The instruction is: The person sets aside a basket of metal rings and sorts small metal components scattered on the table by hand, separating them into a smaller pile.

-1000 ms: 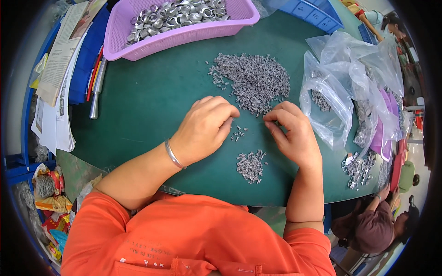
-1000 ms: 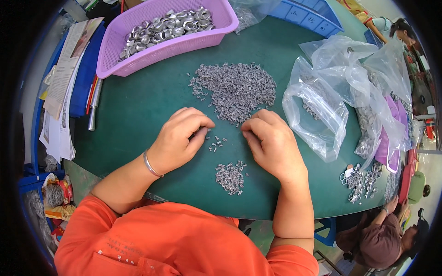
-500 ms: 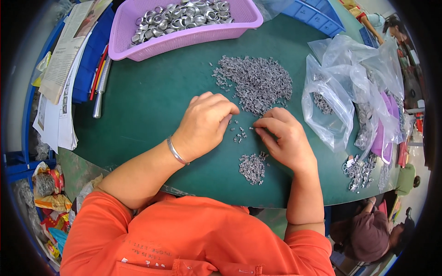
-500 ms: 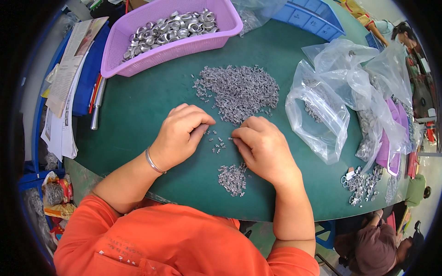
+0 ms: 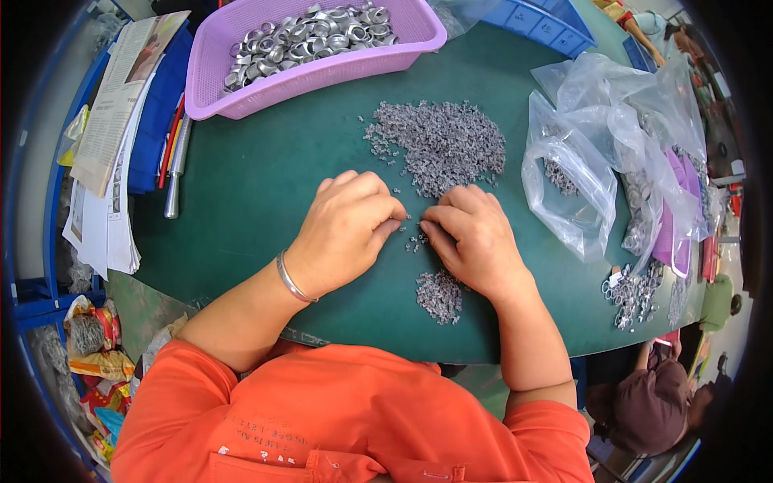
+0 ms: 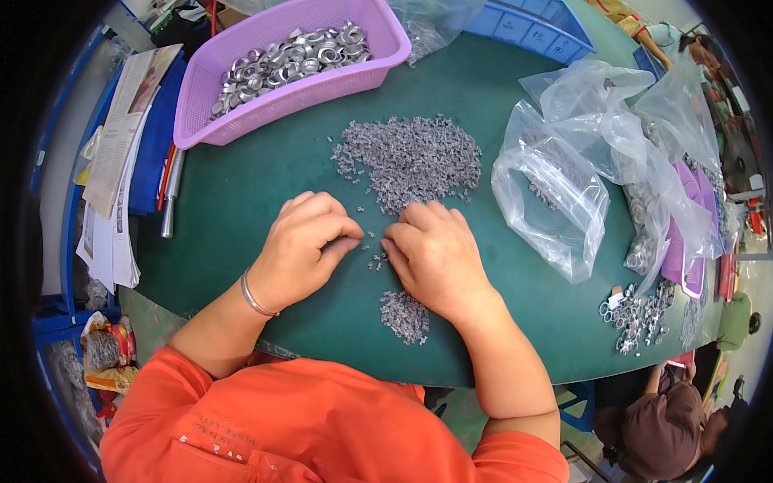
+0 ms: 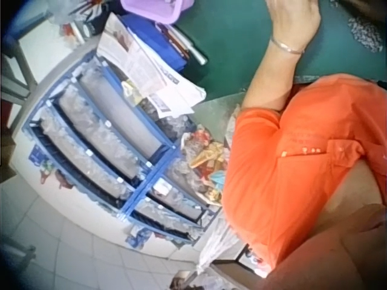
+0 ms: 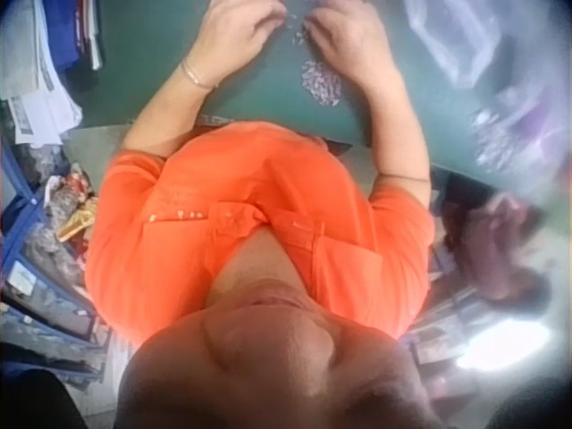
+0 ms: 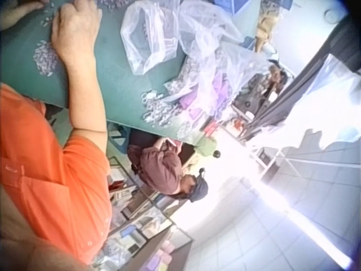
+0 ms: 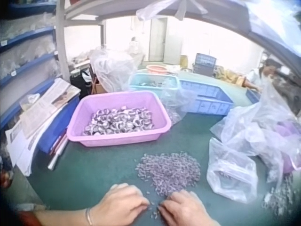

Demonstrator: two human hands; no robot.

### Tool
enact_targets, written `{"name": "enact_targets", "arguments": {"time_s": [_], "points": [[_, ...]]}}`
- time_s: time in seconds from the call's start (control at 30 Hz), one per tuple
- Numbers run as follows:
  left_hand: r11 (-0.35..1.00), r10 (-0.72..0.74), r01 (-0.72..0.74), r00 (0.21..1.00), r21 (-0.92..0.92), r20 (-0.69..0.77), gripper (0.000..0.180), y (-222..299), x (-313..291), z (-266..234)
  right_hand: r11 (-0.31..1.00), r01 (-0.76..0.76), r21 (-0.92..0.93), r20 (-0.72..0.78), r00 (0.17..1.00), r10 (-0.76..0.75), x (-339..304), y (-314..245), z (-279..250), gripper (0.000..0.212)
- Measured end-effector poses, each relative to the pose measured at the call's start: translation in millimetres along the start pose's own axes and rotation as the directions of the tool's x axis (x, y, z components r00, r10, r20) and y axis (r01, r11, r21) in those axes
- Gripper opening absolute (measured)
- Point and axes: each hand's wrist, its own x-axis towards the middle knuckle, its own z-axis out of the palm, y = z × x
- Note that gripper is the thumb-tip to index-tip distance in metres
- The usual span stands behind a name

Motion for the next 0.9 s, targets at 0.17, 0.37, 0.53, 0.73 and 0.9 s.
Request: {"name": "enact_targets", "arguments": {"time_s": [0.17,0.37,0.53,0.73,0.9], "points": [[1.0,0.015,-0.017,0.997,0.02,0.08,0.01,-2,-5,8,1.0,0.001,-0.006,-0.093,0.996,-0.001,0,9,-8,0.007],[0.999,0.034,-0.035,0.998,0.027,0.045,0.011,0,-5,13,0.996,0.064,0.058,0.027,0.998,-0.065,2,5,0,0.009],[1.0,0.019,-0.02,1.0,-0.012,-0.012,0.011,-3,-3,9,0.997,0.044,0.058,0.019,0.999,-0.045,0,13,-12,0.016],[0.996,0.069,-0.066,0.996,-0.056,0.053,0.012,2,-6,16,0.994,0.045,0.104,0.077,0.996,-0.053,0,8,-17,0.015],[0.995,0.097,-0.097,0.994,-0.014,0.054,0.013,3,-6,19,0.99,0.091,0.108,0.102,0.99,-0.102,1,3,-12,0.012]]}}
